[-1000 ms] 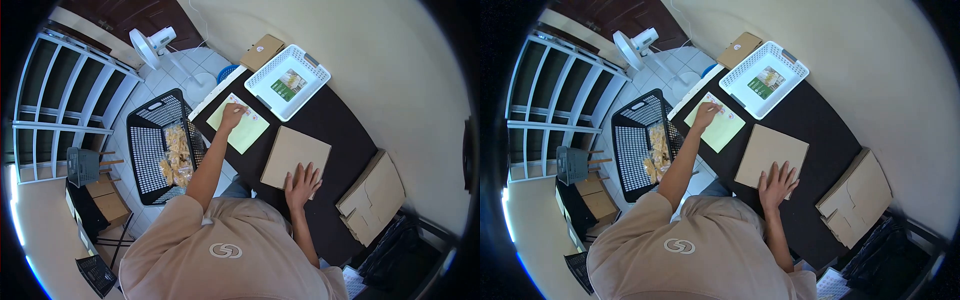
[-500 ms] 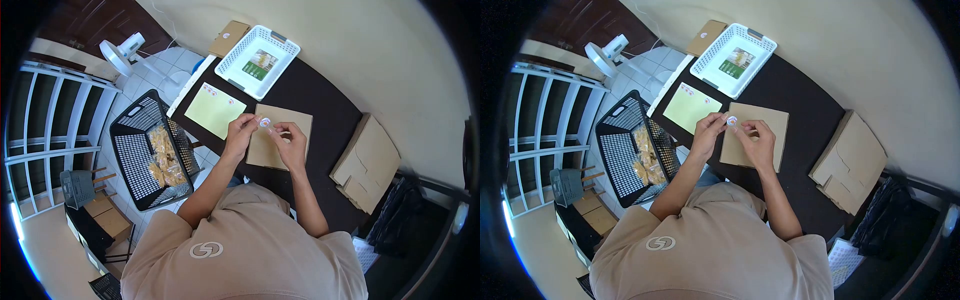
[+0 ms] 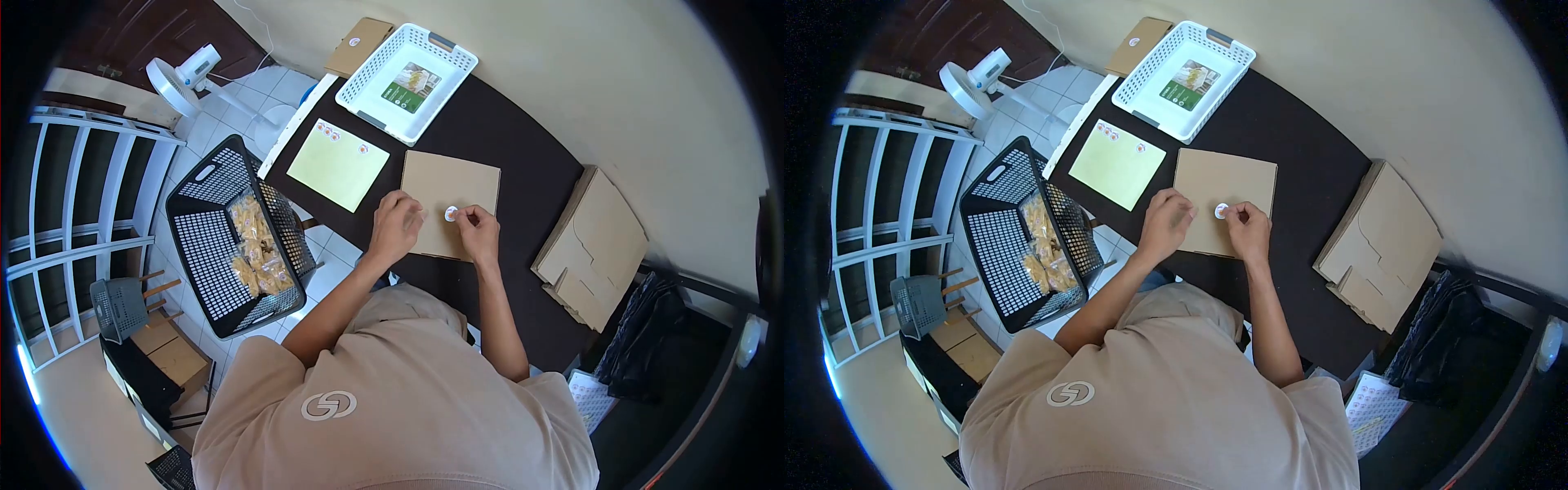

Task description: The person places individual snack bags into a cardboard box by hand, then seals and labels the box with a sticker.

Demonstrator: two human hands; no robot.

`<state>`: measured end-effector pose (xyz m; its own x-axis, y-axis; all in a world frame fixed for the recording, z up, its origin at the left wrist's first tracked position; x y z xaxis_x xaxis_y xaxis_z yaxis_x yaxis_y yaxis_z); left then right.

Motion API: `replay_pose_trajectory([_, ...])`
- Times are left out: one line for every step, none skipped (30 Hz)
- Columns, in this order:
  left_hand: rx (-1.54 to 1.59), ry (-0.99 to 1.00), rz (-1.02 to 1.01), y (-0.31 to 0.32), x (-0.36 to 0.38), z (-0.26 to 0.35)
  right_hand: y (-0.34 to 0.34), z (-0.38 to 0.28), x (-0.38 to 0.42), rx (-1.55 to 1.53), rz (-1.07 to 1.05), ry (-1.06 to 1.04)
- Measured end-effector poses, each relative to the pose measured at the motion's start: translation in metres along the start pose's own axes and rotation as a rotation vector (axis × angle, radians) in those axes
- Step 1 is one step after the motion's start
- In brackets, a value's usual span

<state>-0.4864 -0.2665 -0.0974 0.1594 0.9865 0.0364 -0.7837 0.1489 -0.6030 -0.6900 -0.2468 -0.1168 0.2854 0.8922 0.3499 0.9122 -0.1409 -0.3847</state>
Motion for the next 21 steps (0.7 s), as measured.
replay_pose_trajectory([-0.161,0.148,-0.039,0.005,0.007,0.014,0.001,0.007,-0.005,0.0,0.0,0.003])
replay_pose_trajectory([-0.161,0.147,-0.04,0.007,0.014,0.015,0.003,0.015,-0.009,0.01,-0.003,0.027])
replay_pose_trajectory([-0.257,0.159,-0.099,0.015,0.021,0.018,0.004,0.013,-0.012,0.018,-0.004,0.049])
replay_pose_trajectory([-0.353,0.171,-0.158,0.023,0.027,0.019,0.005,0.009,-0.013,0.016,-0.003,0.049])
replay_pose_trajectory([-0.339,0.122,-0.237,0.032,0.032,0.009,0.006,0.009,-0.014,0.001,-0.012,0.081])
replay_pose_trajectory([-0.339,0.122,-0.239,0.034,0.034,0.009,0.007,0.007,-0.013,-0.015,-0.02,0.112])
replay_pose_trajectory([-0.341,0.102,-0.235,0.035,0.035,0.008,0.009,0.014,-0.017,-0.015,-0.019,0.114])
replay_pose_trajectory([-0.343,0.081,-0.231,0.037,0.036,0.006,0.01,0.02,-0.023,0.032,0.007,0.064])
replay_pose_trajectory([-0.342,0.08,-0.233,0.036,0.035,0.01,0.009,0.017,-0.024,0.081,0.031,0.014])
replay_pose_trajectory([-0.368,0.058,-0.259,0.037,0.035,0.011,0.01,0.019,-0.025,0.081,0.031,0.015])
replay_pose_trajectory([-0.395,0.037,-0.285,0.038,0.034,0.012,0.01,0.021,-0.026,0.07,0.029,0.022])
replay_pose_trajectory([-0.395,0.036,-0.285,0.037,0.033,0.015,0.01,0.017,-0.025,0.06,0.028,0.03])
replay_pose_trajectory([-0.418,0.035,-0.304,0.038,0.031,0.017,0.01,0.012,-0.023,0.06,0.027,0.031])
replay_pose_trajectory([-0.442,0.034,-0.322,0.039,0.03,0.018,0.009,0.008,-0.02,0.056,0.017,0.055])
replay_pose_trajectory([-0.442,0.033,-0.323,0.038,0.027,0.02,0.01,0.006,-0.018,0.052,0.007,0.081])
replay_pose_trajectory([-0.481,0.038,-0.34,0.039,0.026,0.021,0.01,0.007,-0.018,0.052,0.006,0.082])
replay_pose_trajectory([-0.521,0.044,-0.356,0.04,0.023,0.022,0.011,0.008,-0.019,0.061,0.004,0.079])
replay_pose_trajectory([-0.522,0.045,-0.356,0.04,0.021,0.023,0.011,0.009,-0.021,0.07,0.004,0.075])
replay_pose_trajectory([-0.516,0.059,-0.371,0.041,0.019,0.025,0.012,0.012,-0.022,0.069,0.005,0.075])
replay_pose_trajectory([-0.511,0.073,-0.387,0.043,0.018,0.026,0.012,0.012,-0.023,0.078,0.02,0.033])
replay_pose_trajectory([-0.512,0.075,-0.391,0.044,0.016,0.025,0.012,0.012,-0.024,0.087,0.034,-0.009])
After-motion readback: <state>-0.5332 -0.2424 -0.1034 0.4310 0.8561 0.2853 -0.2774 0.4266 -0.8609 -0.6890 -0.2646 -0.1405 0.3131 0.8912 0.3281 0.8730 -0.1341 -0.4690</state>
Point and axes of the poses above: each hand's wrist, its own x-axis away from the middle knuckle, its own y-axis out of the palm, z = x × y, the point moved 10 cm from there along -x, towards the middle knuckle, and after that the axes turned 5 degrees about -x, right-handed, at the moved point
